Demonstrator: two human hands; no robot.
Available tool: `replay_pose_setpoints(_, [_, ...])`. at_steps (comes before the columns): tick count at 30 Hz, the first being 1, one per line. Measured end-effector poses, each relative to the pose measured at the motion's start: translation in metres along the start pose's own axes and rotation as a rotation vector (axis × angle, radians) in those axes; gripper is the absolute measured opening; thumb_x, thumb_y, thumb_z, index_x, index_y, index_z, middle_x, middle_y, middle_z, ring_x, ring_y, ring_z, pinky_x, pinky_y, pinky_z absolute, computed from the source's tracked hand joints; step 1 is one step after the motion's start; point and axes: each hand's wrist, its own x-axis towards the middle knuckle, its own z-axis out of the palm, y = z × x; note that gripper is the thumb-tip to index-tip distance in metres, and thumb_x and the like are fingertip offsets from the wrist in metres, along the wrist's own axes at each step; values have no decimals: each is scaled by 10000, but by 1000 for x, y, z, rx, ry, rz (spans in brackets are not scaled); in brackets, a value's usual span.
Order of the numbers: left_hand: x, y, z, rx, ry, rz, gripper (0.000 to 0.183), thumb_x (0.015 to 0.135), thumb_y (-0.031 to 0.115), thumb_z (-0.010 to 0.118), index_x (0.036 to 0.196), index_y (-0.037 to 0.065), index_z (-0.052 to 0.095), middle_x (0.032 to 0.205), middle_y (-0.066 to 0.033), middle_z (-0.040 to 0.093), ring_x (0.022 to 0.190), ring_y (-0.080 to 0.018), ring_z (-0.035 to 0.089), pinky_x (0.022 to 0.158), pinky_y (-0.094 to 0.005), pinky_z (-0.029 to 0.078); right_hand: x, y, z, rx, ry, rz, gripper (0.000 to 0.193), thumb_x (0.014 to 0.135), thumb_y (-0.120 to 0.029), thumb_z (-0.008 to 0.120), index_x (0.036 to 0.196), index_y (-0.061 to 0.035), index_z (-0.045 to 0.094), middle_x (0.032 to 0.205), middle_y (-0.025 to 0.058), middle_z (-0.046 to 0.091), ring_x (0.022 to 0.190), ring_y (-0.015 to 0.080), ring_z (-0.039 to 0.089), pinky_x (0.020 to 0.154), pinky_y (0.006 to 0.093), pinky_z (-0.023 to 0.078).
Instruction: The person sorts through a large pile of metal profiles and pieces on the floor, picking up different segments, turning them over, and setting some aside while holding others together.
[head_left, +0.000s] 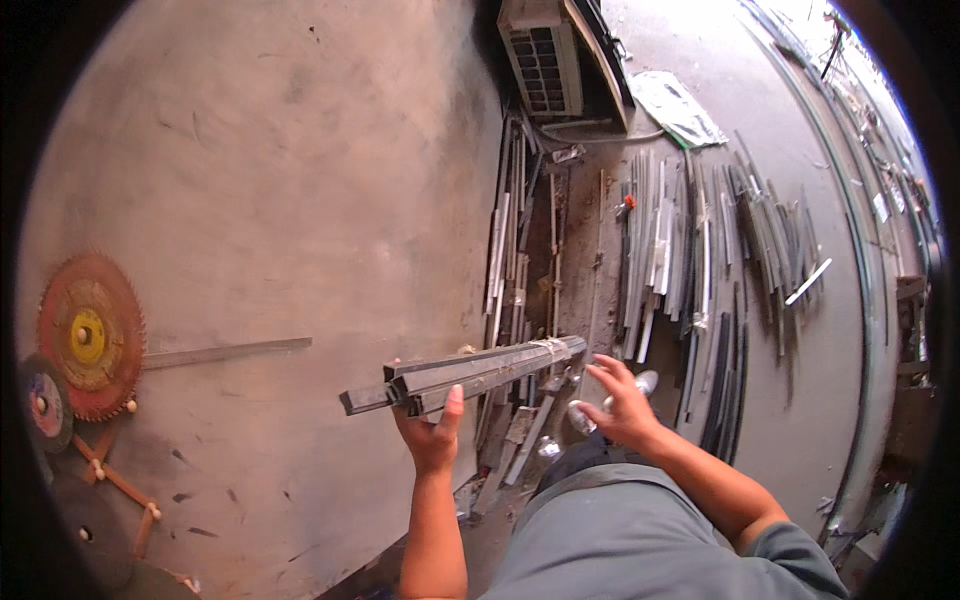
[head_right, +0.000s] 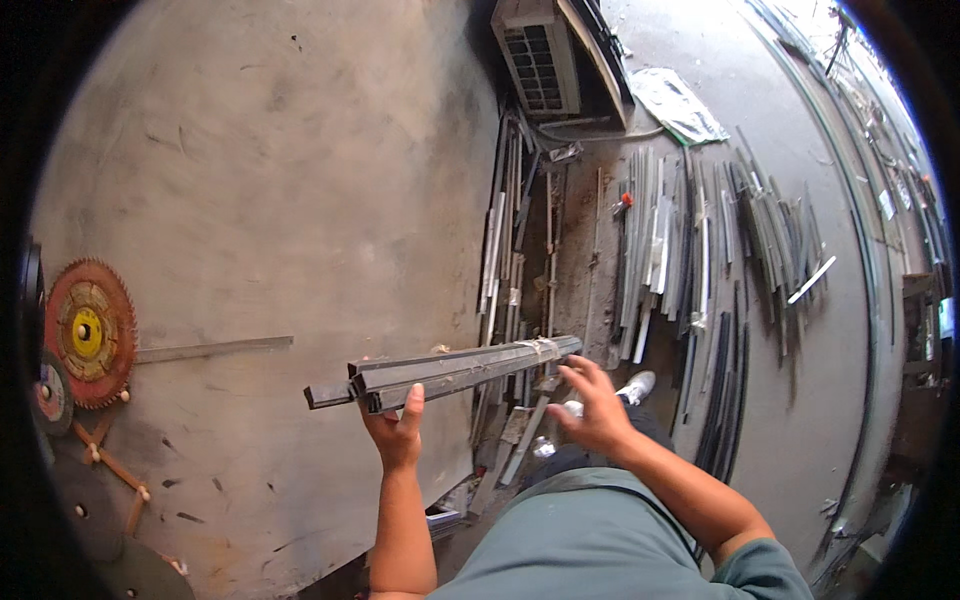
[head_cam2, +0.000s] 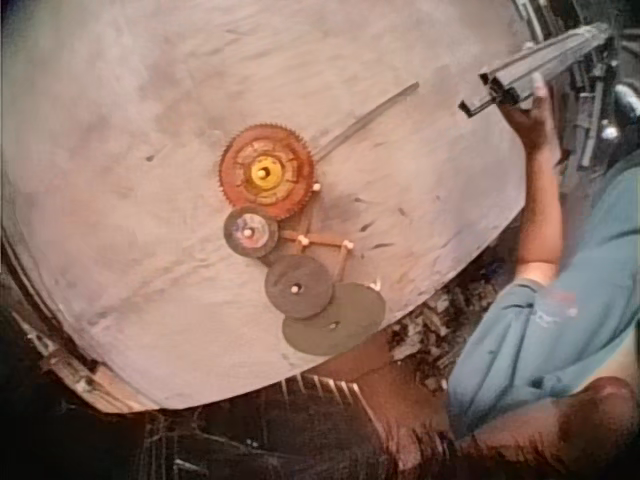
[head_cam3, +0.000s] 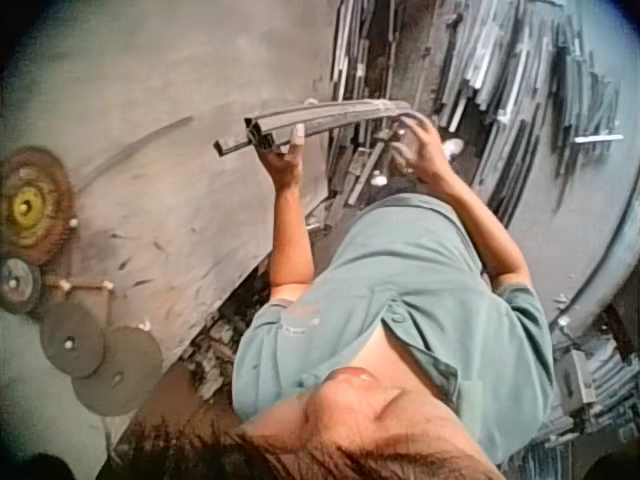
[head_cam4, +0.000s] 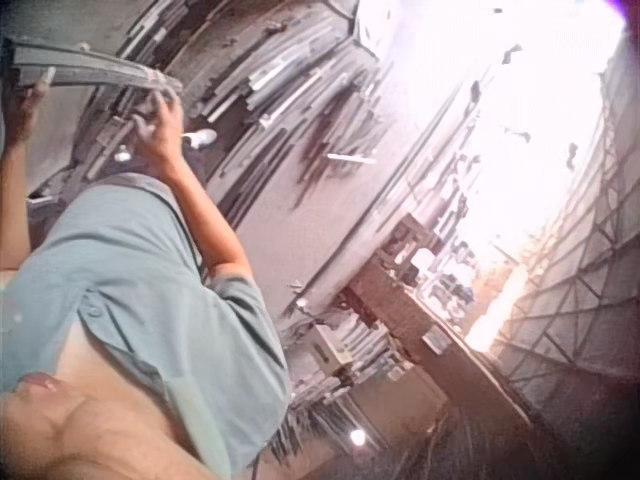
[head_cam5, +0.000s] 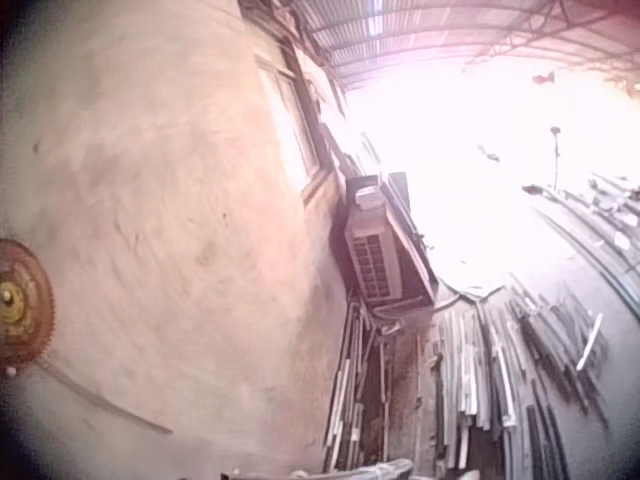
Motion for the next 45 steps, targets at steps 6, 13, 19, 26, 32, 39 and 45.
replay_pose_setpoints(6, [-3, -31, -61, -94, 187, -198, 577, 859, 56, 721, 1391, 30, 499, 1361, -125, 598, 1296, -237, 533, 1174, -420, 347, -49, 102, 10, -99, -50, 298, 567, 832, -259, 812, 1303, -11, 619, 1427, 203, 517, 1328, 390, 510, 1113, 439, 435])
replay_pose_setpoints(13, [-6, -37, -87, -192, 215, -267, 610, 844, 76, 743, 1402, 56, 500, 1395, -107, 570, 1318, -246, 511, 1190, -441, 334, -54, 146, 2, -122, -24, 434, 556, 848, -276, 786, 1302, 2, 623, 1370, 191, 573, 1296, 380, 544, 1100, 427, 442])
replay_pose_setpoints(19, [-11, -52, -103, -162, 215, -283, 654, 821, 82, 786, 1407, 52, 498, 1375, -97, 567, 1315, -246, 505, 1194, -441, 320, -48, 142, 7, -94, -53, 432, 554, 848, -278, 784, 1298, 1, 622, 1358, 184, 583, 1282, 374, 556, 1096, 421, 448])
replay_pose_setpoints(26, [-18, -41, -102, -136, 129, -278, 719, 779, 126, 828, 1407, 34, 492, 1319, -79, 575, 1284, -248, 519, 1173, -436, 334, -53, 144, 20, -103, -129, 405, 545, 850, -283, 782, 1291, -5, 621, 1341, 173, 588, 1271, 371, 560, 1089, 422, 452])
replay_pose_setpoints(32, [-25, -32, -103, -116, -105, -268, 761, 748, 157, 844, 1415, 66, 488, 1313, -100, 602, 1327, -301, 526, 1190, -495, 332, -46, 133, 15, -95, -191, 439, 530, 866, -274, 770, 1304, -17, 618, 1339, 177, 592, 1273, 372, 561, 1089, 424, 449])
replay_pose_setpoints(39, [-26, -30, -102, -57, -198, -188, 813, 738, 193, 878, 1424, 33, 472, 1367, -128, 591, 1312, -268, 529, 1166, -450, 365, -34, 145, 6, -72, -198, 463, 540, 872, -281, 764, 1319, -17, 616, 1328, 179, 607, 1262, 379, 571, 1074, 424, 460])
replay_pose_setpoints(45, [-26, -14, -90, -89, -248, -240, 847, 719, 173, 886, 1443, 77, 457, 1366, -148, 591, 1301, -264, 535, 1143, -437, 392, -35, 152, 0, -109, -191, 452, 540, 869, -291, 766, 1315, -21, 625, 1284, 190, 629, 1224, 383, 595, 1050, 422, 473])
